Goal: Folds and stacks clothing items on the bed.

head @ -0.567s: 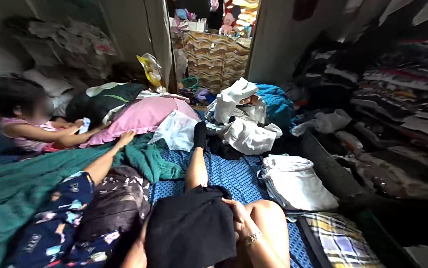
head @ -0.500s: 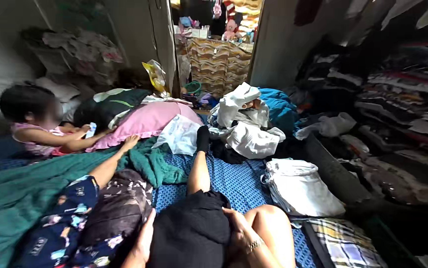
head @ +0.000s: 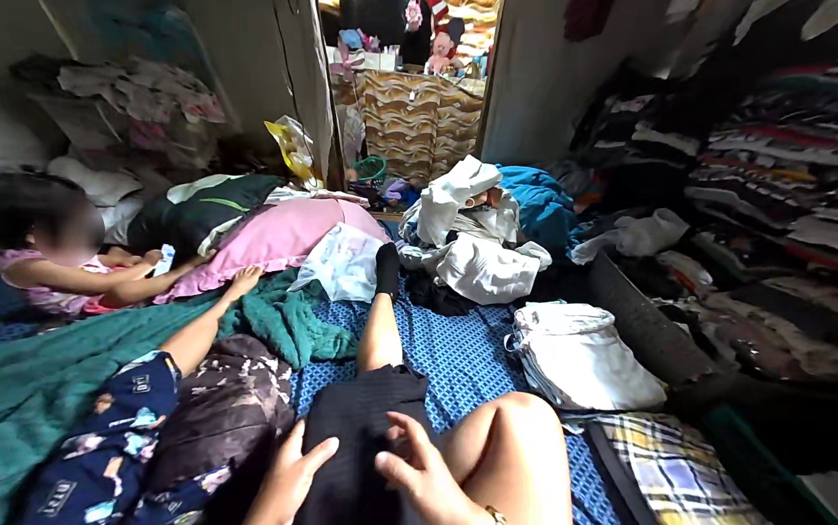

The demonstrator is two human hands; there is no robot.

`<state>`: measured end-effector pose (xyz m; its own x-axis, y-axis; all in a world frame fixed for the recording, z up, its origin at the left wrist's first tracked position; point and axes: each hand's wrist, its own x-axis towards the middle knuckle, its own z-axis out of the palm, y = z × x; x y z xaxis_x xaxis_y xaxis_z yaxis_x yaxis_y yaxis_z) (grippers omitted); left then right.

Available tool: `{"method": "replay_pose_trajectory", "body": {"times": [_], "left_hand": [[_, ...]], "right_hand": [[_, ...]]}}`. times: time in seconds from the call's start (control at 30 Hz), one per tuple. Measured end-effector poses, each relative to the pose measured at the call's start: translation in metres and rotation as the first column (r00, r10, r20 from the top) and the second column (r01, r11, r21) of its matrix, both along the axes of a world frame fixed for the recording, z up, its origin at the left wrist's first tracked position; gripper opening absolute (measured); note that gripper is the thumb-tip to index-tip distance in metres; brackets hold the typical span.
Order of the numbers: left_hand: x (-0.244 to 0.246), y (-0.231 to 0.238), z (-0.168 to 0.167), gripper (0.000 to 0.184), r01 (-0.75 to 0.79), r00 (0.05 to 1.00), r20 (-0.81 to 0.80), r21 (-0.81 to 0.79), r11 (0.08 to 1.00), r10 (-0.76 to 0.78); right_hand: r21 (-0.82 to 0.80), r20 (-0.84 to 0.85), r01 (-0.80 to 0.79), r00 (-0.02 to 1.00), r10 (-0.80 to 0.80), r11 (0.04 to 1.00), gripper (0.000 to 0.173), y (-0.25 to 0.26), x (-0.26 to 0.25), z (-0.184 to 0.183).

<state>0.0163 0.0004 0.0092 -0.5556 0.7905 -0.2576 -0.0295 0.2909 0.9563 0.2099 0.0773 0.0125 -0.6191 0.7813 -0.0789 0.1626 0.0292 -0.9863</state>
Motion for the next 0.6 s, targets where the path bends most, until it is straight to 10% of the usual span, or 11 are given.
{"method": "replay_pose_trajectory", "body": {"times": [0.1,0.2,0.43,0.6], "left_hand": [[0.03,0.004,0.011,0.055,0.139,0.989,-0.061,0.084,0.987,-0.134],[0.058,0.014,0.014,0.048,0.306,0.945,-0.161,0.123,0.944,-0.285],[0.113,0.041,0.004,0.073,0.712,0.685,-0.068,0.271,0.647,-0.726],[0.13,0.042,-0.008,0.045,0.853,0.446,-0.089,0.345,0.392,-0.891]], "right_hand": [[-0.166,-0.118,-0.138,0.986,0.12,0.976,0.087,-0.009,-0.01,0.018],[-0.172,-0.118,0.044,0.991,-0.065,0.984,0.091,-0.005,-0.009,0.017],[-0.336,-0.175,0.419,0.852,-0.493,0.844,0.018,0.014,0.051,0.002],[-0.253,0.008,0.597,0.788,-0.615,0.762,0.017,0.026,0.134,0.004]]}}
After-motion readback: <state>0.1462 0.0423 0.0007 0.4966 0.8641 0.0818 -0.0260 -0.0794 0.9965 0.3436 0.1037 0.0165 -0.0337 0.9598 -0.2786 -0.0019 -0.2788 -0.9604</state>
